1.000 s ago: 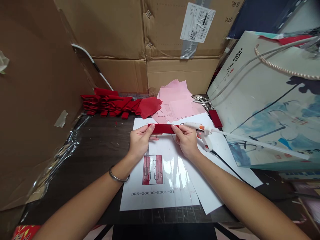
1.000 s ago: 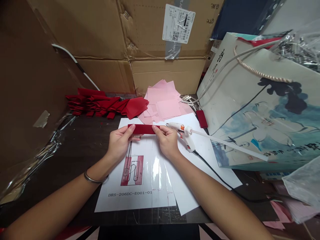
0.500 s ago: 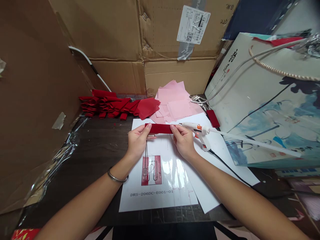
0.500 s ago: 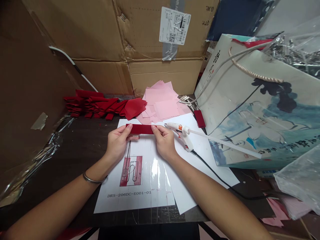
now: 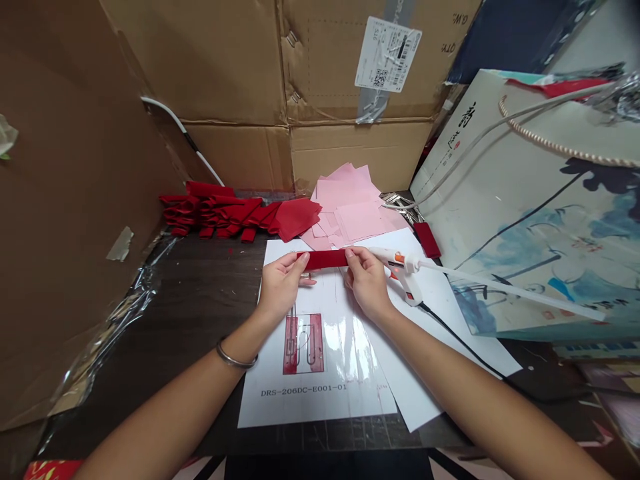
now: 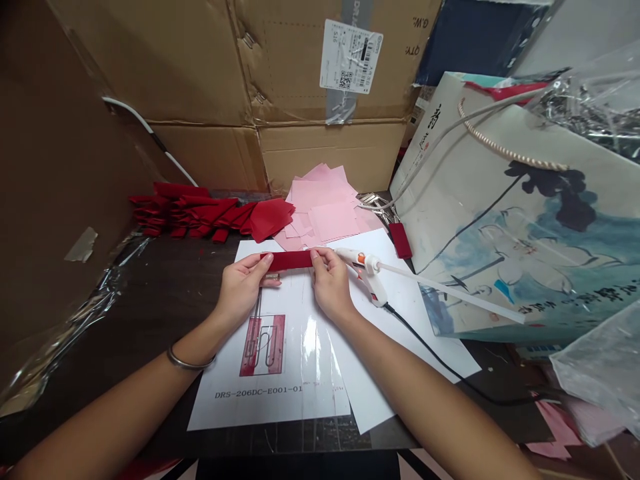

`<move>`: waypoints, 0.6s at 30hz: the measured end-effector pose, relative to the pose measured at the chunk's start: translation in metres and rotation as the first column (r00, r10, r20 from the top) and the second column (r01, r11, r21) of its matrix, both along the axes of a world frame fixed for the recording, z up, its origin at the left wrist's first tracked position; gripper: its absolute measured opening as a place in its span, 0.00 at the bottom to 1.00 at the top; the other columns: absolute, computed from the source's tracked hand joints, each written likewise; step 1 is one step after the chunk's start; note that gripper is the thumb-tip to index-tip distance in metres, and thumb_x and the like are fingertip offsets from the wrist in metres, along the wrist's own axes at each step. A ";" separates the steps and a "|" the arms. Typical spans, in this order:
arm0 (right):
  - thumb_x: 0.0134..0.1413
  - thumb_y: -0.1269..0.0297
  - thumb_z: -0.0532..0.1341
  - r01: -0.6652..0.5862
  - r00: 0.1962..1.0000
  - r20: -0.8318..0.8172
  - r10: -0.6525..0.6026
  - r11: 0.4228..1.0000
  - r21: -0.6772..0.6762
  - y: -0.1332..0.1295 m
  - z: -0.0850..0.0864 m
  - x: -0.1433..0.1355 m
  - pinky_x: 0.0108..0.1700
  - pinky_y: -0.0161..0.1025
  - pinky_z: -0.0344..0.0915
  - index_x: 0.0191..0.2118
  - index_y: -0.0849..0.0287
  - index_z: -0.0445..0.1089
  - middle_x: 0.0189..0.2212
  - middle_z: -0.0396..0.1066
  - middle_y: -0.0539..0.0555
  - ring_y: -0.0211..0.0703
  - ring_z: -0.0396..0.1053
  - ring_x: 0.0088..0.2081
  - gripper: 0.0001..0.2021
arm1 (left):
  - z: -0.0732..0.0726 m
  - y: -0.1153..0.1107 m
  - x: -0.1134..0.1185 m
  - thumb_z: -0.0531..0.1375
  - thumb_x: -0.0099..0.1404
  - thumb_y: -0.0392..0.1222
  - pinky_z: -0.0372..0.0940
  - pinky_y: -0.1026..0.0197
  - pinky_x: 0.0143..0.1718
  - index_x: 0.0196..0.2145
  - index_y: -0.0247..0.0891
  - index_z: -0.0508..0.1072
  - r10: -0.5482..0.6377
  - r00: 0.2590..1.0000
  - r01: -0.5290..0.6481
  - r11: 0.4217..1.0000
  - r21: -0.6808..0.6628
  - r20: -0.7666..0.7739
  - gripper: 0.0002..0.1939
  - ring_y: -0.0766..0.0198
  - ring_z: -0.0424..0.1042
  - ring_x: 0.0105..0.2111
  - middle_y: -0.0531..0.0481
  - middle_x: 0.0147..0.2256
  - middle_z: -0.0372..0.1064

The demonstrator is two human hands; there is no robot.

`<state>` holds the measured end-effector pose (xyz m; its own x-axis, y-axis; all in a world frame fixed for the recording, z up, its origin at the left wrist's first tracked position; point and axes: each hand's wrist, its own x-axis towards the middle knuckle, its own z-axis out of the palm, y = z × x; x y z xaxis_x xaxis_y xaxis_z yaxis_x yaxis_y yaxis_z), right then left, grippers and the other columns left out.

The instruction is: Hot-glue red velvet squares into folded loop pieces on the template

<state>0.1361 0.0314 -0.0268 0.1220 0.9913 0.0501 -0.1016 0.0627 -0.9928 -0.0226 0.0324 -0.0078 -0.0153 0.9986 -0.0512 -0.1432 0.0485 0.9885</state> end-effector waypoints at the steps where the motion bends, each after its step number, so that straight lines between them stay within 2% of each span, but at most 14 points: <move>1: 0.59 0.48 0.57 -0.004 1.000 -0.015 0.004 1.000 -0.005 0.000 0.000 0.000 0.20 0.34 0.47 0.38 0.56 0.66 0.18 0.54 0.42 0.33 0.48 0.17 0.15 | 0.000 0.000 0.000 0.66 0.58 0.51 0.73 0.67 0.24 0.37 0.33 0.77 -0.003 1.000 0.003 1.000 -0.004 0.000 0.18 0.63 0.77 0.28 0.47 0.32 0.77; 7: 0.58 0.47 0.59 -0.031 0.997 -0.067 0.029 0.999 -0.019 0.000 0.002 0.000 0.19 0.33 0.45 0.36 0.57 0.67 0.17 0.54 0.42 0.31 0.48 0.17 0.16 | 0.000 0.002 -0.001 0.69 0.55 0.50 0.74 0.66 0.29 0.39 0.32 0.78 -0.051 0.999 0.051 0.999 -0.012 0.000 0.19 0.62 0.77 0.32 0.45 0.35 0.78; 11: 0.57 0.46 0.60 -0.033 0.997 -0.077 0.031 0.999 -0.029 0.000 0.003 0.001 0.18 0.33 0.44 0.35 0.57 0.67 0.15 0.53 0.41 0.31 0.47 0.16 0.17 | 0.000 0.003 -0.001 0.70 0.53 0.50 0.74 0.65 0.28 0.38 0.32 0.79 -0.014 1.000 0.014 0.999 -0.039 0.000 0.20 0.63 0.77 0.30 0.44 0.35 0.79; 18: 0.53 0.47 0.63 -0.020 0.997 -0.073 0.017 0.999 -0.045 -0.002 0.009 0.000 0.16 0.33 0.43 0.33 0.59 0.68 0.13 0.57 0.42 0.30 0.49 0.14 0.17 | 0.000 0.005 -0.003 0.67 0.56 0.52 0.74 0.65 0.26 0.37 0.32 0.79 -0.030 0.999 0.031 0.999 -0.040 0.036 0.19 0.61 0.78 0.29 0.44 0.33 0.78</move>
